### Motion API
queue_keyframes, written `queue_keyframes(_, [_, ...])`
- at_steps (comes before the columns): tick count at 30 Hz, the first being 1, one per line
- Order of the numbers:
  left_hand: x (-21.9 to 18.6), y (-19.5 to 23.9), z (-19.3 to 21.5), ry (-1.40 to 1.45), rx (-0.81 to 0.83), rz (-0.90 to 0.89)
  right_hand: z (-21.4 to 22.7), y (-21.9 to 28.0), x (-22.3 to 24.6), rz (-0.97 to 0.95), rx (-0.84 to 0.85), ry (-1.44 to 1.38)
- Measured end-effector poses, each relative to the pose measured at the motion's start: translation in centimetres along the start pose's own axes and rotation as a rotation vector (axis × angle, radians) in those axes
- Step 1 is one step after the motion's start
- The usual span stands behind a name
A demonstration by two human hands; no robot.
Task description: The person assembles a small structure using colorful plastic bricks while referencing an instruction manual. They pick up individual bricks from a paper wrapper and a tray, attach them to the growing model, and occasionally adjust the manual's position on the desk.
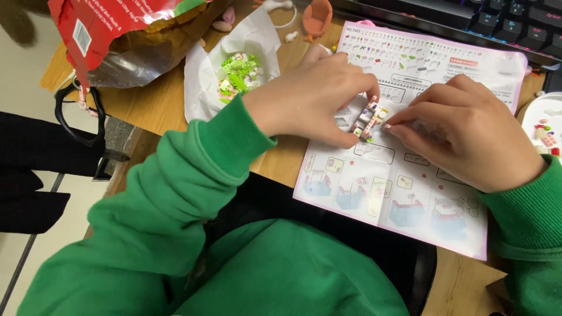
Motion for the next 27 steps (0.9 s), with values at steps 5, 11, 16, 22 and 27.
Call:
queue_keyframes(5, [0.2,-1.1,-0.2,0.026,-0.092,-0.105,-0.1,0.1,-0.4,-0.010,-0.015,0.025])
queue_keyframes(11, [0.5,-0.4,-0.5,0.081,-0.145,-0.133,-0.2,0.1,-0.3,0.006,-0.039,0.059])
queue_keyframes(16, [0.6,0.0,-0.8,0.017,-0.185,-0.118,-0.4,0.3,-0.2,0.013,-0.048,0.124])
queue_keyframes(22, [0.6,0.2,-0.8,0.008,-0.219,-0.155,-0.3,0.5,-0.4,-0.020,-0.036,0.115])
queue_keyframes(27, [0.4,0.2,-0.9,-0.016,-0.207,-0.157,0.4,1.0,-1.3,-0.077,-0.135,0.104])
Point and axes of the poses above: each hand's wrist, its own y-axis away from the middle knuckle, its own z-axis out of the back of the hand, x = y × z, the point moved 6 cm from there along -y, towards the middle knuckle, and after that the axes turned 9 degrees about z, right-handed, at the moved point
